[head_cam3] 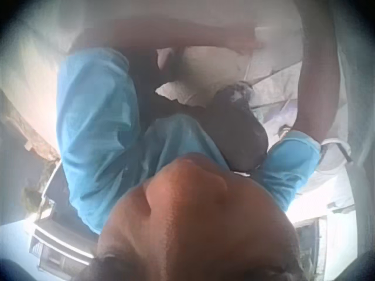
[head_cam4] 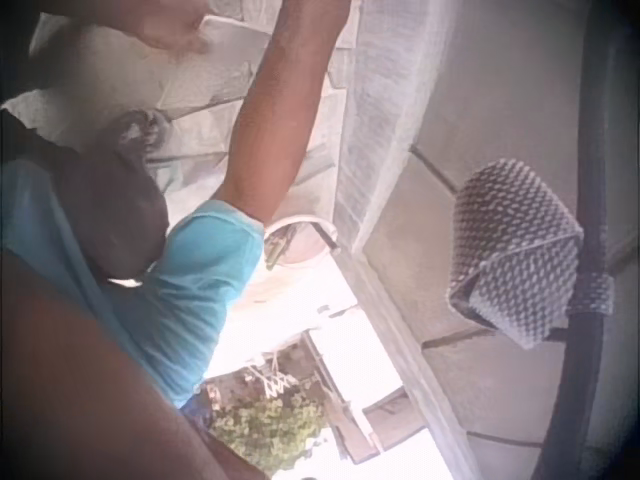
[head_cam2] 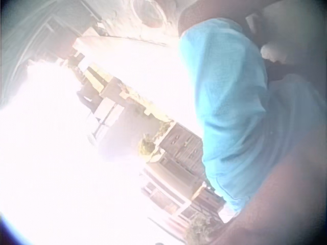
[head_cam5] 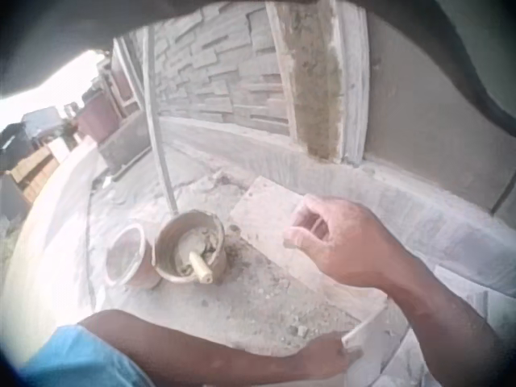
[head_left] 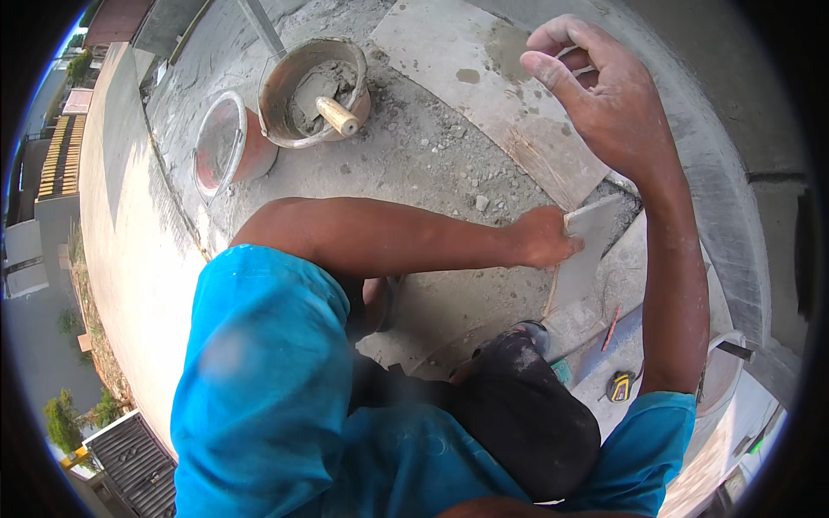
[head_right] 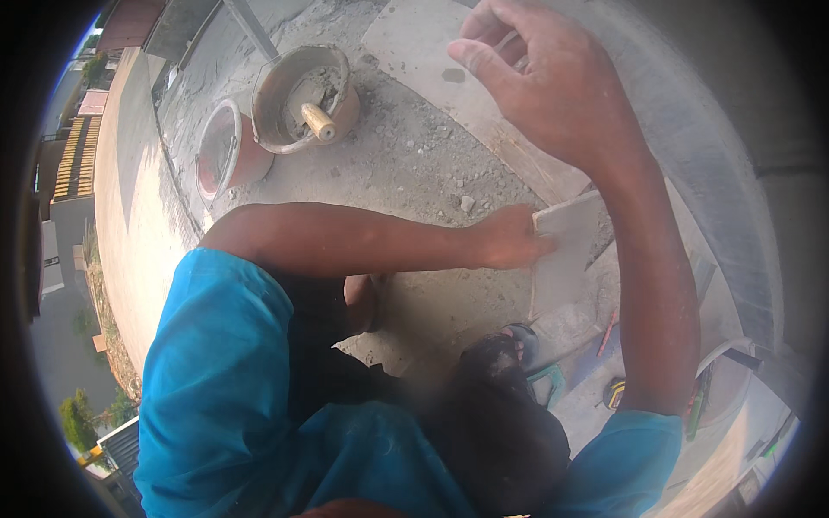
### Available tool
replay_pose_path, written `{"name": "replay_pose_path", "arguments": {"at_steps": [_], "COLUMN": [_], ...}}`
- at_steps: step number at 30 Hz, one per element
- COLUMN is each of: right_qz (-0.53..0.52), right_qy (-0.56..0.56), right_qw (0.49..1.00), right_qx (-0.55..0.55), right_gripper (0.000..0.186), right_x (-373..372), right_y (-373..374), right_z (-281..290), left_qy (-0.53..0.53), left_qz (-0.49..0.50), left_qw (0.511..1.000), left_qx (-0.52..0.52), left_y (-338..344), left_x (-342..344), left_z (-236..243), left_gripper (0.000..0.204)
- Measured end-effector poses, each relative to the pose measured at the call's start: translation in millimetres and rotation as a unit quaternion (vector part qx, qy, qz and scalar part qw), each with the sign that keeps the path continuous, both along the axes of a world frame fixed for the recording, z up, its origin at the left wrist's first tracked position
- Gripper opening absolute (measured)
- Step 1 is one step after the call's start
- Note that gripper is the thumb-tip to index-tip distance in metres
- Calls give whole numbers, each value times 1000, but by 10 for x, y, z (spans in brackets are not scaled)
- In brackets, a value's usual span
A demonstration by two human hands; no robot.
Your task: The person measures and marks a rectangular tile with a tape measure and pencil, then uses a hand saw to cut along the marked line. The person then moves indoors and uses an angle grinder to cut the tile further.
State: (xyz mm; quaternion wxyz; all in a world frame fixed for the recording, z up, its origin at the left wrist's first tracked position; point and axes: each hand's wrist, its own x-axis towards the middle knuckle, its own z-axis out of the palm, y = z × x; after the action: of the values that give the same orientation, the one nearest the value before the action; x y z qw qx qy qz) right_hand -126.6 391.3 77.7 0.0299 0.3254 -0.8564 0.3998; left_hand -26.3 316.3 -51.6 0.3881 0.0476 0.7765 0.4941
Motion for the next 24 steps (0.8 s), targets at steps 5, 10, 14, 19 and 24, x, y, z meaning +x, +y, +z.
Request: {"name": "replay_pose_path", "arguments": {"at_steps": [5, 10, 14, 19, 24], "right_qz": [76, 116, 93, 84, 89], "right_qy": [-121, -215, -281, -561, -620], "right_qw": [970, 948, 946, 823, 779], "right_qx": [195, 203, 130, 1, 31], "right_gripper": [78, 91, 73, 62, 60], "right_x": [-232, 212, 126, 175, 238], "right_y": [-1693, -2582, -2637, -2287, -2400], "right_z": [-720, -1078, -927, -989, -1347], "left_qy": [-62, -55, -33, -136, -150], "left_qz": [159, 380, 418, 360, 345], "left_qw": [981, 912, 875, 898, 885], "left_qx": [93, 140, 242, 211, 274], "left_y": [-1535, -2218, -2303, -2442, -2136], "left_x": [571, 1025, 972, 550, 383], "left_z": [398, 24, -296, -423, -707], "left_gripper": [70, 85, 91, 75, 55]}}
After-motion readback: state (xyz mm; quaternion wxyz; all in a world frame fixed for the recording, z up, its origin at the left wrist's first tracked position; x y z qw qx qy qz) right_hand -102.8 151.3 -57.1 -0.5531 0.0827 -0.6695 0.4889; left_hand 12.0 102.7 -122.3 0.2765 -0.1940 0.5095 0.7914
